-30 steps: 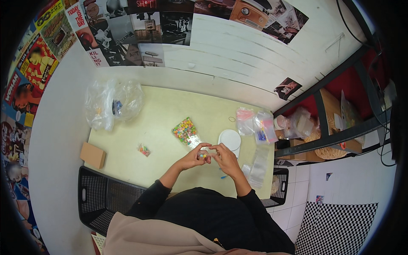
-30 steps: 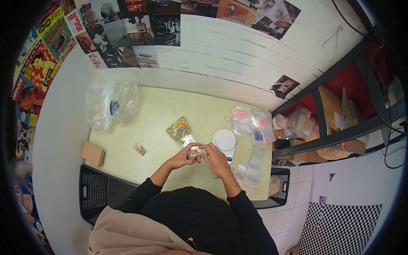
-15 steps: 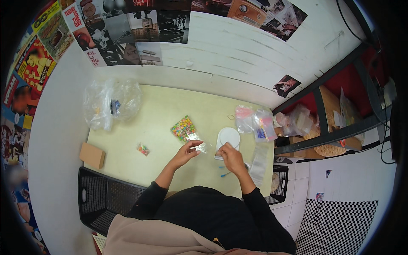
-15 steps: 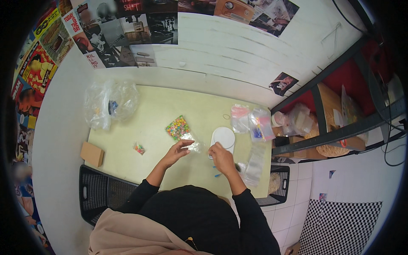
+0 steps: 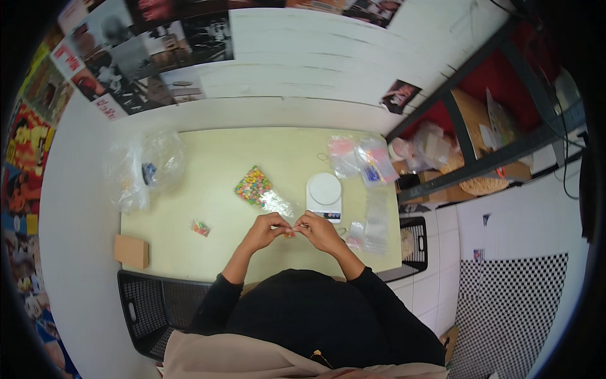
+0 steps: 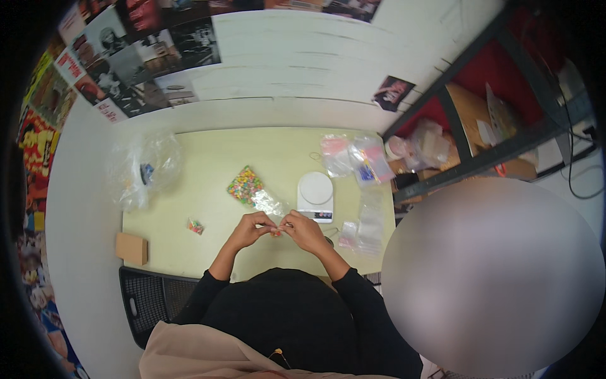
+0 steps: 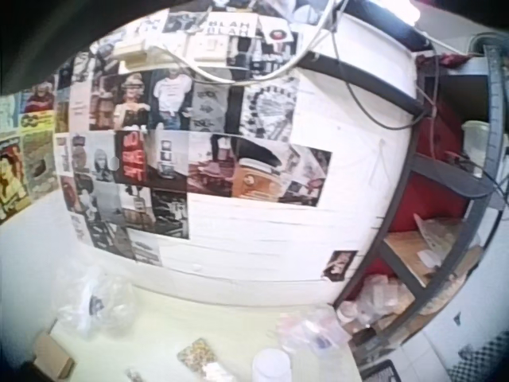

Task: The person uses a spoon to transfer small colorful beads from a plastic bag onto a digital scale, adjusts the weight by adding or removing beads, and kemudian pours the beads into small individual plastic bags.

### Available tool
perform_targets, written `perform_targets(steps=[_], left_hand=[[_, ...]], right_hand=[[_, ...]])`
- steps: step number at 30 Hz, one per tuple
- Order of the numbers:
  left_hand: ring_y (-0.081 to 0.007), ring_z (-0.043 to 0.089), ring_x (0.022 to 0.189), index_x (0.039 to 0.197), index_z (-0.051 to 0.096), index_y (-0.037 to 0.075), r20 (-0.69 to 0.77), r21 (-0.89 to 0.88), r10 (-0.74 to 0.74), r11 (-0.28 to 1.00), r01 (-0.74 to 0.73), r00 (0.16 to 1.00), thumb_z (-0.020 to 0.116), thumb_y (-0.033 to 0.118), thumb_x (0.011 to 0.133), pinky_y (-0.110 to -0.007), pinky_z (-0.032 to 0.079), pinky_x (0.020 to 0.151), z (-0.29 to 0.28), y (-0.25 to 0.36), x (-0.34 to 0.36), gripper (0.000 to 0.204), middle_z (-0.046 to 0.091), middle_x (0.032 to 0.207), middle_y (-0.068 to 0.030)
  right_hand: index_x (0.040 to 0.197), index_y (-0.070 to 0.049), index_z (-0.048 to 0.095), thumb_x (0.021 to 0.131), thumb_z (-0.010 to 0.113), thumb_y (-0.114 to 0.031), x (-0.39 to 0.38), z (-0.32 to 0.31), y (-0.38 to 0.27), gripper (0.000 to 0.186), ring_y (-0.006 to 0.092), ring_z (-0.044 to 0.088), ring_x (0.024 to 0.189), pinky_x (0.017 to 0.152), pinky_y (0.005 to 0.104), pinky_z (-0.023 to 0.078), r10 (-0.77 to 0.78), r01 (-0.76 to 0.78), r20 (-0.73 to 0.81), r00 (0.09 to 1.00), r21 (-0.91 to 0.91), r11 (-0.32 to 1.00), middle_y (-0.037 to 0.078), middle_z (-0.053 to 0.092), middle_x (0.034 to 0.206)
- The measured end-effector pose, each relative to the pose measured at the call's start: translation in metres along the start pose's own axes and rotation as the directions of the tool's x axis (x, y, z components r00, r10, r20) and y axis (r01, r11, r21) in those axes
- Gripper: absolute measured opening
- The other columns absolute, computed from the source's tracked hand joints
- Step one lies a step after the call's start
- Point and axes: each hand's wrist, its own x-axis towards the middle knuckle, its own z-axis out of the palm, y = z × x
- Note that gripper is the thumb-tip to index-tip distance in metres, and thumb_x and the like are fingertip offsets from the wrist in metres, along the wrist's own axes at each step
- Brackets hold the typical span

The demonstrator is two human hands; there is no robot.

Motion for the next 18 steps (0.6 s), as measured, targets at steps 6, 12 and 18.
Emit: perform_targets(steps=[6, 12, 18], left_hand=[[-0.0155, 0.063, 0.074, 0.091, 0.065, 0.000, -0.350, 0.032, -0.177, 0.979, 0.201, 0.920, 0.066, 0.003, 0.085, -0.028, 0.051, 0.069, -0.016, -0.054, -0.032, 0.007, 0.066, 0.082, -0.0085], [-0.0161, 0.062, 0.074, 0.094, 0.062, -0.002, -0.714, 0.052, -0.252, 0.911, 0.408, 0.653, 0.063, 0.006, 0.085, -0.029, 0.050, 0.069, -0.073, -0.146, -0.109, 0.012, 0.065, 0.082, -0.0103], [-0.0251, 0.061, 0.086, 0.099, 0.062, 0.000, -0.807, 0.329, -0.041, 0.798, 0.505, 0.590, 0.064, 0.002, 0.082, -0.036, 0.048, 0.078, -0.086, -0.142, -0.129, 0.018, 0.062, 0.096, -0.0136]], right_hand=[[0.096, -0.008, 0.064, 0.087, 0.061, -0.021, -0.026, -0.006, 0.091, 0.016, 0.0334, 0.061, 0.089, 0.075, 0.0415, 0.048, 0.279, -0.306, -0.235, 0.931, -0.087, 0.948, 0.013, 0.059, 0.097], [0.094, -0.012, 0.065, 0.081, 0.067, -0.021, -0.083, -0.035, 0.161, 0.016, 0.0324, 0.062, 0.092, 0.076, 0.0436, 0.050, 0.524, -0.595, -0.282, 0.803, -0.341, 0.728, 0.012, 0.059, 0.098], [0.091, -0.011, 0.067, 0.074, 0.072, -0.022, -0.103, -0.021, 0.188, 0.021, 0.0288, 0.062, 0.090, 0.075, 0.0392, 0.050, 0.469, -0.558, -0.331, 0.819, -0.264, 0.787, 0.009, 0.060, 0.093]])
